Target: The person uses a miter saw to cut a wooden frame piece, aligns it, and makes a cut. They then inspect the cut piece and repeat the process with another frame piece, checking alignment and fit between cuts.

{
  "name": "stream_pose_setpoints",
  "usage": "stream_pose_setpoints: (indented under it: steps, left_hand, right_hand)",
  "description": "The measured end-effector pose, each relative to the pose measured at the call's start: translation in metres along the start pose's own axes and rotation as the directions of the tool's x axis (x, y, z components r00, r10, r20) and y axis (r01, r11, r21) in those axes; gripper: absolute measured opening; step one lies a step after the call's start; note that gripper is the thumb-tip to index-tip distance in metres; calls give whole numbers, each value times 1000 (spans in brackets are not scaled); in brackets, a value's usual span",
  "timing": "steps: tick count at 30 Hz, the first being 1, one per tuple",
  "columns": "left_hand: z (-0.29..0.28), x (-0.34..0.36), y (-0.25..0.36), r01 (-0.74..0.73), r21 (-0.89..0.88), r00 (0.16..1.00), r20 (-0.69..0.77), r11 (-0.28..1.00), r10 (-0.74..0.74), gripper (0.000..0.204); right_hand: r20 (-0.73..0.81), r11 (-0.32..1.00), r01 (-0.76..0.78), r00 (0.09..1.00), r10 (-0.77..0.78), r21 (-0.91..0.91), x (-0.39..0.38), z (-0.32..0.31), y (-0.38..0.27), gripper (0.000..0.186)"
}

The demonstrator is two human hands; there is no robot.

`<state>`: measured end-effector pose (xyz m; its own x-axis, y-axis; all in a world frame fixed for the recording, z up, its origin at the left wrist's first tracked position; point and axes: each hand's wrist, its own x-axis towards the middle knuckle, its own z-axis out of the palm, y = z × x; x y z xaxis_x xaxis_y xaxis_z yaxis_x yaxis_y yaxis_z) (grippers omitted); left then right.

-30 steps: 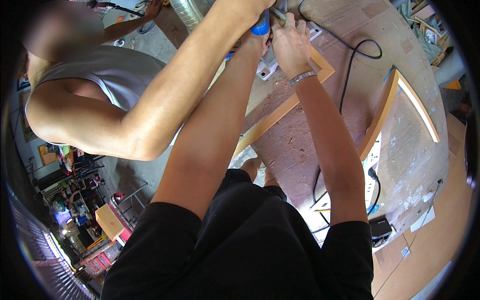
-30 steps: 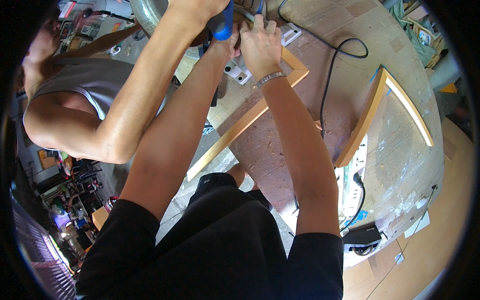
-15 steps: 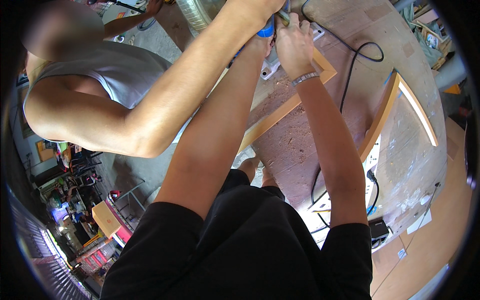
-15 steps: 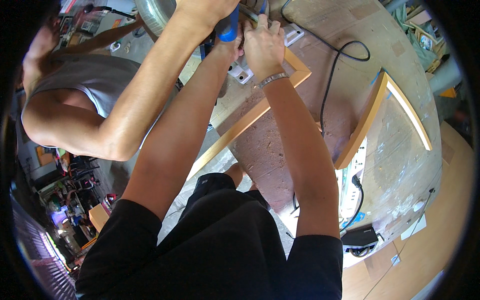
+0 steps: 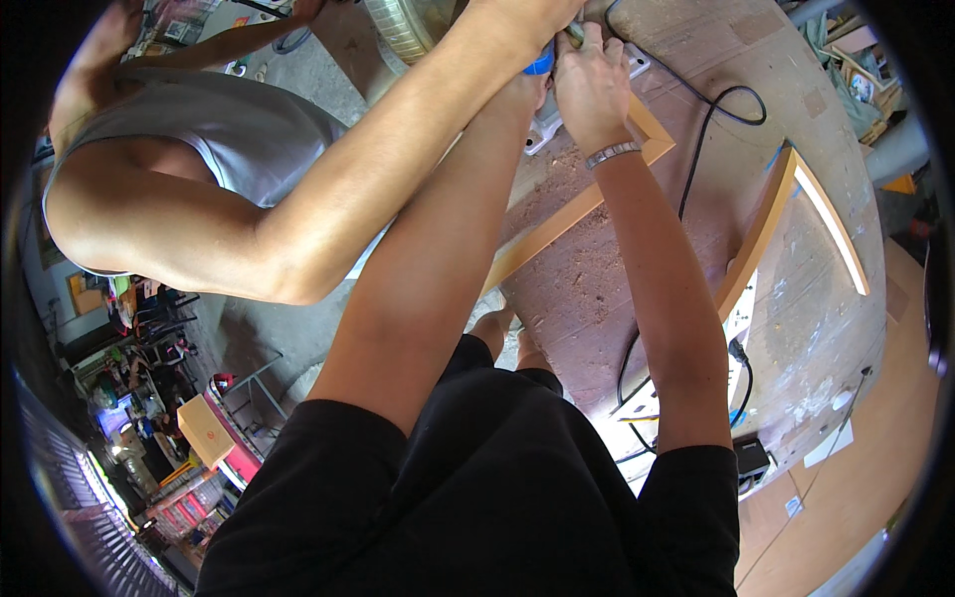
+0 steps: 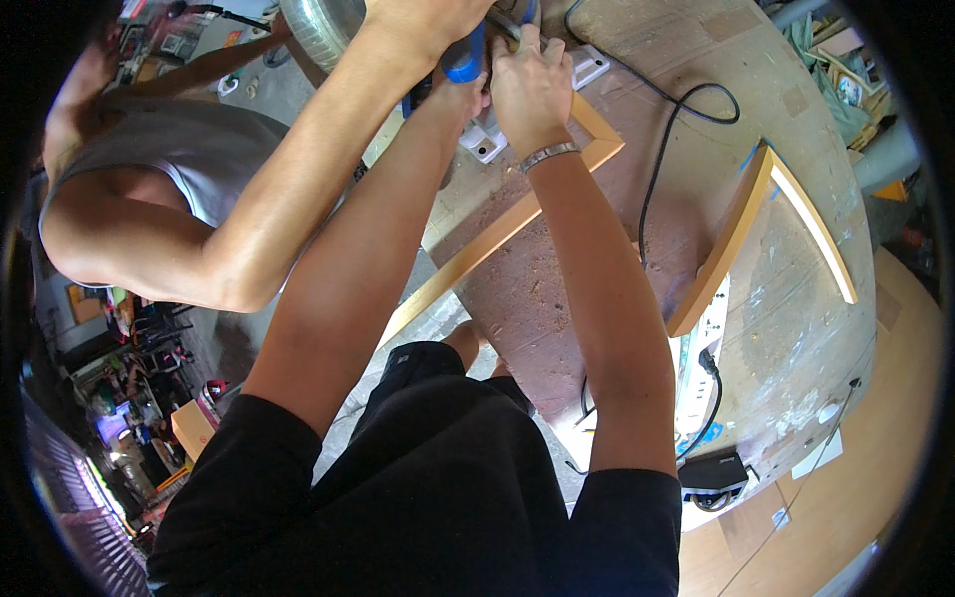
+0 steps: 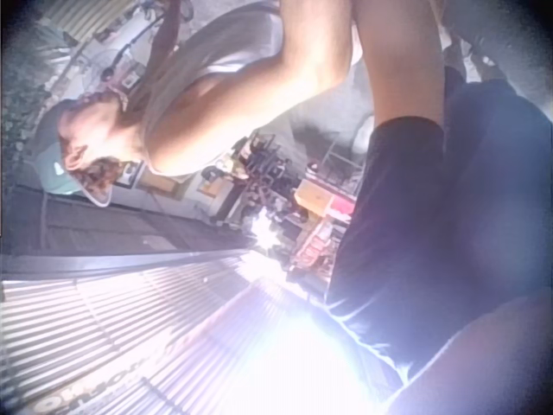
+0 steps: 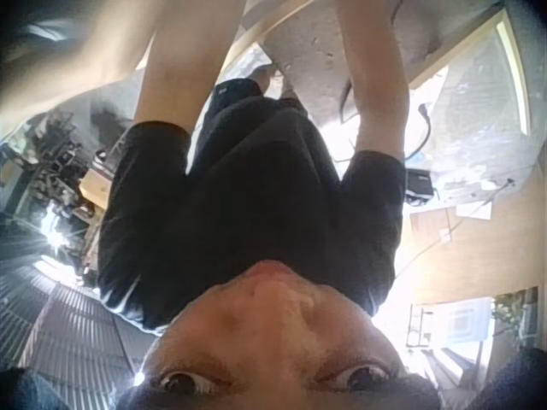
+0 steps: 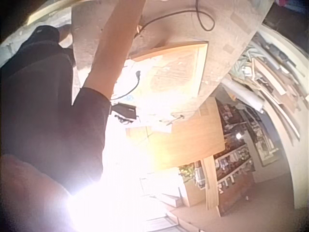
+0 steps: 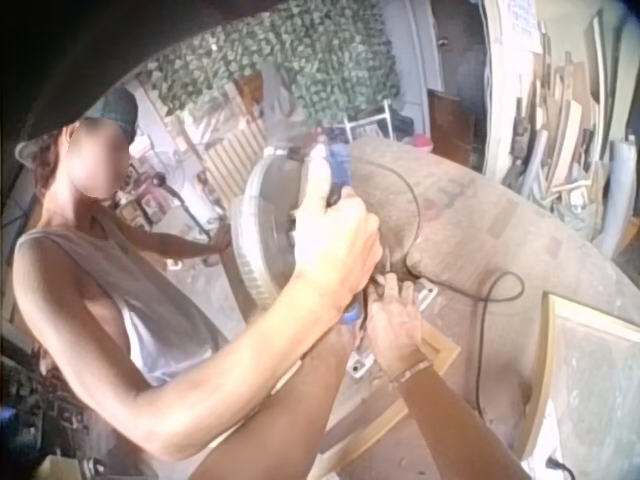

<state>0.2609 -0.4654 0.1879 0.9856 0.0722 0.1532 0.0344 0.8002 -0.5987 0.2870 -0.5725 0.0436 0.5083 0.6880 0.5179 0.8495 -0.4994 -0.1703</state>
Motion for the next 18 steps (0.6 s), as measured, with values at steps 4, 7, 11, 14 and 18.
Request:
stream_pose_setpoints:
  steps: [4,7,11,14,18]
  left_hand:
    - [-7,-3,3,49,165,996,68,985,-61,63]
    - [-7,-7,-12,-63,-573,993,46,817,109,62]
    - [-9,-14,-17,39,-967,999,34,252,-25,42]
    - [-23,-2,-6,-88,-966,983,-44,242,179,24]
    - [-30,-3,-6,38,-984,998,46,-176,-43,25]
  right_hand:
    - [-9,1000,5,1000,-4,3,-1,2,1,30]
    - [22,1000,1,1000,-1,1,0,2,0,26]
    - [116,999,16,993,-20,35,1,-8,-1,20]
    - [60,999,31,998,-32,23,-3,-1,4,18]
    - [29,999,34,999,-34,23,-3,1,6,21]
